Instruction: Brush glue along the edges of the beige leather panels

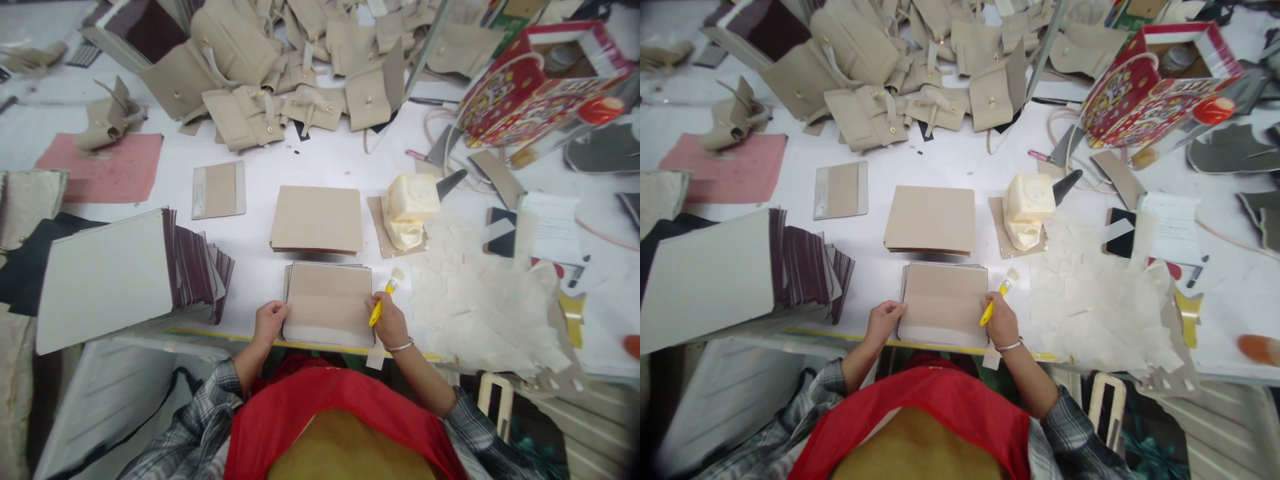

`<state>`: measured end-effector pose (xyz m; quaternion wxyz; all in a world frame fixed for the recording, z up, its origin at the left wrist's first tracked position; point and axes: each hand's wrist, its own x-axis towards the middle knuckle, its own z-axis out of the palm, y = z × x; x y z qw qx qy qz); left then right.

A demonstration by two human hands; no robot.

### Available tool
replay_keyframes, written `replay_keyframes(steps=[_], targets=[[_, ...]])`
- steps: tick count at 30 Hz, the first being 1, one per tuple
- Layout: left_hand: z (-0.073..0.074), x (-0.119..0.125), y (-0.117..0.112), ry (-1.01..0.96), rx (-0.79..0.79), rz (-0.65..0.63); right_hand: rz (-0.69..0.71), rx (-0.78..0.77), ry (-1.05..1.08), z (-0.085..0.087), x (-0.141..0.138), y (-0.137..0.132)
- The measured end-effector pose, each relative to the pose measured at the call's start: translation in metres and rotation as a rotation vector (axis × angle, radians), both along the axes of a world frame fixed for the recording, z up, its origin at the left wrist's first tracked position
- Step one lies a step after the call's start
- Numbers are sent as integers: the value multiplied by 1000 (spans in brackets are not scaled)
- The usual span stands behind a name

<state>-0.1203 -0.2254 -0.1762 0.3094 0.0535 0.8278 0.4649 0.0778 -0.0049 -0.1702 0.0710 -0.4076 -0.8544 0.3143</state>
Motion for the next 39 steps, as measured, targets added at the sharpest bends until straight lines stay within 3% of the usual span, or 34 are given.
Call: replay_keyframes(steps=[17,26,39], targets=[[2,1,1,53,-106,-43,-54,-2,-75,9,-5,-3],[-8,1,2,77,-71,-13,-29,5,-88,4,-5,-1],[-3,-2,2,64,-31,-13,12,39,-155,9,-11,1]])
